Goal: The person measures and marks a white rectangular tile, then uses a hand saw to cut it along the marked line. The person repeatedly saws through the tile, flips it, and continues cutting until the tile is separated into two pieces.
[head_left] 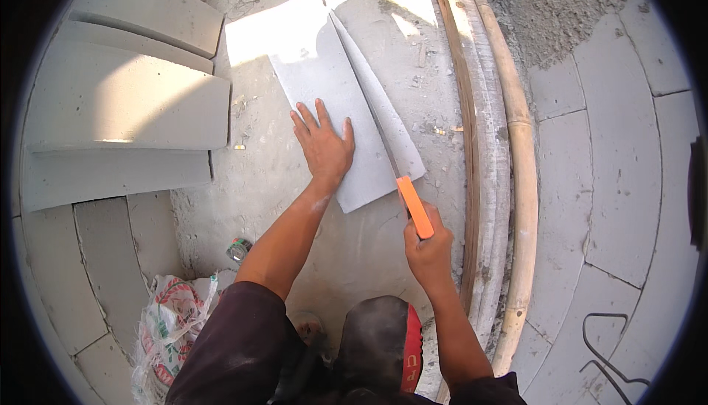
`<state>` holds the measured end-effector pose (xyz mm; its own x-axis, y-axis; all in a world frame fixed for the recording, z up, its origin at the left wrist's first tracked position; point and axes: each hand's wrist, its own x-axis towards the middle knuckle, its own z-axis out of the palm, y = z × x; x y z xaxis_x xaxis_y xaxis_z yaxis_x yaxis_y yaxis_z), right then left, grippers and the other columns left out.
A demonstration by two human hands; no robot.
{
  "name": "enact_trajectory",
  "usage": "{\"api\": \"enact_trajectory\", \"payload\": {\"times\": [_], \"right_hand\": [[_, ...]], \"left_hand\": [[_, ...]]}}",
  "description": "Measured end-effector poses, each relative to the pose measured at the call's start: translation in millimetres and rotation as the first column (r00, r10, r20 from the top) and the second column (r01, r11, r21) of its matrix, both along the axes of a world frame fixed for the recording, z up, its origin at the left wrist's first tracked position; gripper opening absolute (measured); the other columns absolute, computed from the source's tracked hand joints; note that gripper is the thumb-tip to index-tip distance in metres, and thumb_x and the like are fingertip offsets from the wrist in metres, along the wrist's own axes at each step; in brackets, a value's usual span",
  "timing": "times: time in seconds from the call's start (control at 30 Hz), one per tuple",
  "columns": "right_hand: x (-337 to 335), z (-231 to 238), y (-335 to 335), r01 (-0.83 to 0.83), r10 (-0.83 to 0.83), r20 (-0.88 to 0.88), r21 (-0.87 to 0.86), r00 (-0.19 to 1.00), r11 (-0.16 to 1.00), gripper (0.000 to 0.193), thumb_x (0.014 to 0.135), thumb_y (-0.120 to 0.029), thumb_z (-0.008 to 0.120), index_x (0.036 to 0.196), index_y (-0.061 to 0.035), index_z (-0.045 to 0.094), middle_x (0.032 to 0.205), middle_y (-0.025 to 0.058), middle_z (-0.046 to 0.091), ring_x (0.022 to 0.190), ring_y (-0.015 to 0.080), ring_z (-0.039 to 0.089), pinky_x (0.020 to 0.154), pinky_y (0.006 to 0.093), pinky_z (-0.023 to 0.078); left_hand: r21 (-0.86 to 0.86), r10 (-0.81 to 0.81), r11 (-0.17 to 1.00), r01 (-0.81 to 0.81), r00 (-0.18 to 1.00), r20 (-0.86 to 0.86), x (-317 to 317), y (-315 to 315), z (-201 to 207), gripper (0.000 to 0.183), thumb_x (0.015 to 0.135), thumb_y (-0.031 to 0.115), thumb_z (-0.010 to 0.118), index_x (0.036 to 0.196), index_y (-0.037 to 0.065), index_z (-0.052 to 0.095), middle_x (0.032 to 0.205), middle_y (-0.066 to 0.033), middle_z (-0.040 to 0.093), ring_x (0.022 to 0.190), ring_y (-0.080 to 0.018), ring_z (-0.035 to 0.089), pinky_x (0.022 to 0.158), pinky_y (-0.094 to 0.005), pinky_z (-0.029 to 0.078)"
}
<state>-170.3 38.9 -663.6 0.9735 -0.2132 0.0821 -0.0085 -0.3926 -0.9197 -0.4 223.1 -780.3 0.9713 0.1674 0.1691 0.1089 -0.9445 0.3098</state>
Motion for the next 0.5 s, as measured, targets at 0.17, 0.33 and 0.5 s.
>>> {"api": "enact_trajectory", "payload": {"times": [0.17, 0.33, 0.5], "right_hand": [[128.2, -18.2, 10.3, -0.03, -0.005, -0.195, -0.179, 0.981, 0.983, 0.035, 0.094, -0.02, 0.071, 0.116, 0.0067, 0.066, 0.088, 0.0292, 0.075, 0.089, 0.0494, 0.075, 0.078, 0.0542, 0.06], [53.2, -18.0, -0.9, -0.081, 0.038, -0.261, -0.155, 0.965, 0.985, 0.037, 0.094, -0.015, 0.07, 0.125, 0.0043, 0.064, 0.094, 0.0269, 0.076, 0.088, 0.048, 0.075, 0.08, 0.0528, 0.06], [-85.2, -39.8, -37.7, -0.078, 0.075, -0.029, -0.145, 0.997, 0.986, 0.051, 0.091, 0.003, 0.06, 0.142, 0.0011, 0.061, 0.113, 0.0209, 0.078, 0.078, 0.0266, 0.078, 0.074, 0.0385, 0.061]], "left_hand": [[-0.029, -0.031, 0.999, 0.032, 0.999, 0.025, 3.2, -18.1, -3.6, 0.081, 0.105, 0.045, 0.059, 0.165, -0.003, 0.034, 0.169, -0.042, 0.022, 0.158, -0.0608, 0.015, 0.128, -0.0649, 0.022], [-0.049, -0.034, 0.998, 0.034, 0.999, 0.005, 3.7, -8.4, -12.0, 0.082, 0.105, 0.046, 0.059, 0.166, -0.003, 0.033, 0.169, -0.0425, 0.019, 0.159, -0.0607, 0.011, 0.129, -0.0647, 0.019], [0.034, 0.017, 0.999, -0.018, 0.999, 0.04, 5.5, -3.6, -5.6, 0.082, 0.106, 0.047, 0.057, 0.166, -0.003, 0.033, 0.168, -0.0426, 0.022, 0.158, -0.0615, 0.014, 0.129, -0.0635, 0.019]]}}
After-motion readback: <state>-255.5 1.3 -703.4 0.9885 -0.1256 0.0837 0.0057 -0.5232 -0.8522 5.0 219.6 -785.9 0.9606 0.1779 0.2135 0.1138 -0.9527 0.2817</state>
